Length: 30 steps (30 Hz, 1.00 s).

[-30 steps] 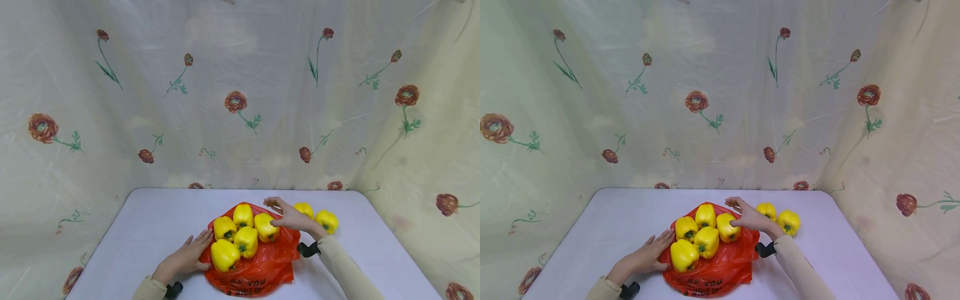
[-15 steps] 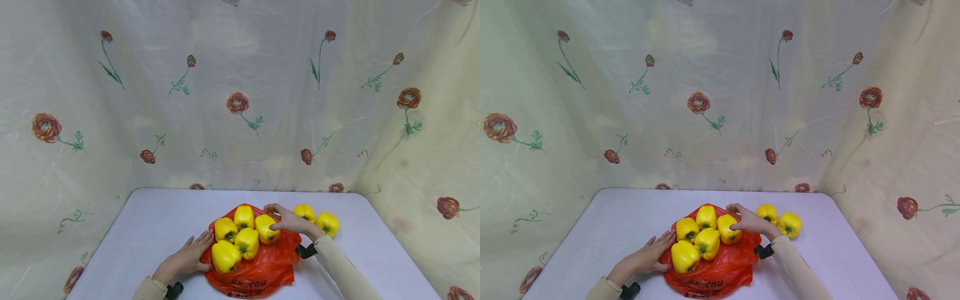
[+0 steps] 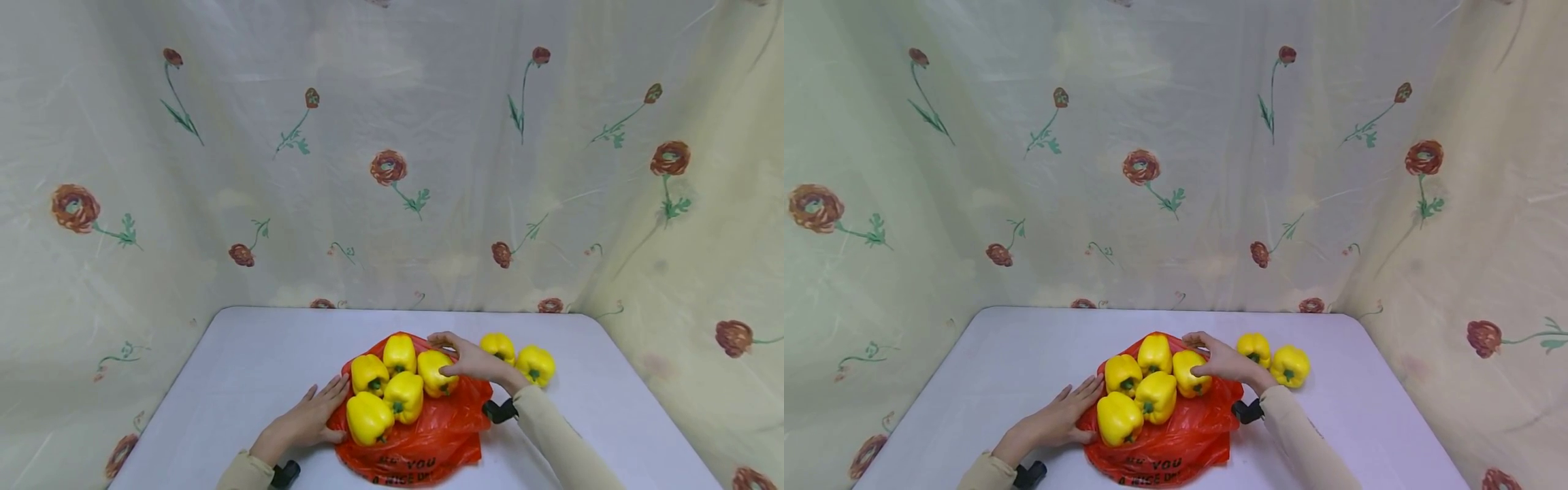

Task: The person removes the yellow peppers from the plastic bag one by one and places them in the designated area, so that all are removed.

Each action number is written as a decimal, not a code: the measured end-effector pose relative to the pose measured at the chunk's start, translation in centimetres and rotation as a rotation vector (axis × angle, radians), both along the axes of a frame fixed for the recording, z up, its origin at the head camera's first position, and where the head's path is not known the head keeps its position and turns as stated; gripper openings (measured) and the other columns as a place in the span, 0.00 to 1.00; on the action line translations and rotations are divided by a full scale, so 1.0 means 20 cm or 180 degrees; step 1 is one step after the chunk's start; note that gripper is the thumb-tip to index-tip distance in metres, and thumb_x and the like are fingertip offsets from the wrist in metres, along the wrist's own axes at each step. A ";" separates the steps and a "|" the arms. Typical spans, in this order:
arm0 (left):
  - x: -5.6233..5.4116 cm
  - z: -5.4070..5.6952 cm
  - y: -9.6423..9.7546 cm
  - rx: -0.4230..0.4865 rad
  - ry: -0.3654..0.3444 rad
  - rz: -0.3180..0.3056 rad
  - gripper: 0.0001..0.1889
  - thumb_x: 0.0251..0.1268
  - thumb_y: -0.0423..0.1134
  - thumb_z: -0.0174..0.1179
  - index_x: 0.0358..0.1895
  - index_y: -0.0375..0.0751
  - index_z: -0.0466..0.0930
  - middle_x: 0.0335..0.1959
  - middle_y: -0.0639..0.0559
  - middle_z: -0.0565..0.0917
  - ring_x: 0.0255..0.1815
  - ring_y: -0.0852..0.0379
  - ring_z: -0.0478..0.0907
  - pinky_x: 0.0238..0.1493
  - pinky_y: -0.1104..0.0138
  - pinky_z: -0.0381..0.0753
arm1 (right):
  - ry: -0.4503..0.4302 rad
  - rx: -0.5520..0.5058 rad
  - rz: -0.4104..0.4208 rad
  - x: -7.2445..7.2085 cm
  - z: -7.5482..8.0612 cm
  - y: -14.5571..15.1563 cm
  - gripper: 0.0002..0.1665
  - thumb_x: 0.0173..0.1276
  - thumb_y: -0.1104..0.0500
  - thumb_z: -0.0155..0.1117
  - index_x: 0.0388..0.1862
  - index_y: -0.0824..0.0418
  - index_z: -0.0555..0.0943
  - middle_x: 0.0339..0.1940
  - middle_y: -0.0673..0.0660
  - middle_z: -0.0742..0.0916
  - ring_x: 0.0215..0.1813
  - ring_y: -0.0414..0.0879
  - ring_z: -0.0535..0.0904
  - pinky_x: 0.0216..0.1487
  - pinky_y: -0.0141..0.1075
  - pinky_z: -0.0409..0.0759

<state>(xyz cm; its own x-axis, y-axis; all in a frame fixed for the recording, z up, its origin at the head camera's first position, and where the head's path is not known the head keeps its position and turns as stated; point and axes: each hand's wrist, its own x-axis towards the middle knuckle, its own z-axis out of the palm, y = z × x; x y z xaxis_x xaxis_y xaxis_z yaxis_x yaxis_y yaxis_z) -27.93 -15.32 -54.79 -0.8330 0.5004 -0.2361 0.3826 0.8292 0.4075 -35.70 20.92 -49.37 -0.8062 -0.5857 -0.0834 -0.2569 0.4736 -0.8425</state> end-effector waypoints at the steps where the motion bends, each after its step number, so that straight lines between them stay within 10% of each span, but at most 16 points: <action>1: 0.00 0.00 0.00 0.0004 0.0002 -0.0003 0.50 0.58 0.63 0.61 0.77 0.41 0.50 0.80 0.48 0.48 0.80 0.47 0.43 0.74 0.39 0.43 | -0.0028 0.0012 -0.0017 0.00 -0.01 0.00 0.42 0.62 0.55 0.68 0.72 0.60 0.60 0.72 0.62 0.68 0.75 0.62 0.60 0.69 0.54 0.67; 30: 0.00 0.00 0.00 0.0019 -0.0004 0.0015 0.50 0.57 0.63 0.61 0.77 0.42 0.49 0.80 0.48 0.47 0.80 0.47 0.43 0.74 0.39 0.42 | -0.0203 0.0235 -0.0304 0.03 -0.13 0.05 0.43 0.58 0.52 0.71 0.70 0.55 0.63 0.69 0.58 0.70 0.63 0.52 0.69 0.68 0.54 0.67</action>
<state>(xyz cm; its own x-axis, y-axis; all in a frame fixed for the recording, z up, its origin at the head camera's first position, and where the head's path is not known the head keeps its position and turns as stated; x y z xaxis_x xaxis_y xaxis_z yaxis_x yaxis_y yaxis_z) -27.85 -15.25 -54.83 -0.8350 0.4979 -0.2343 0.3782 0.8285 0.4130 -35.08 22.00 -52.04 -0.8497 -0.4970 -0.1763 -0.1548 0.5547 -0.8175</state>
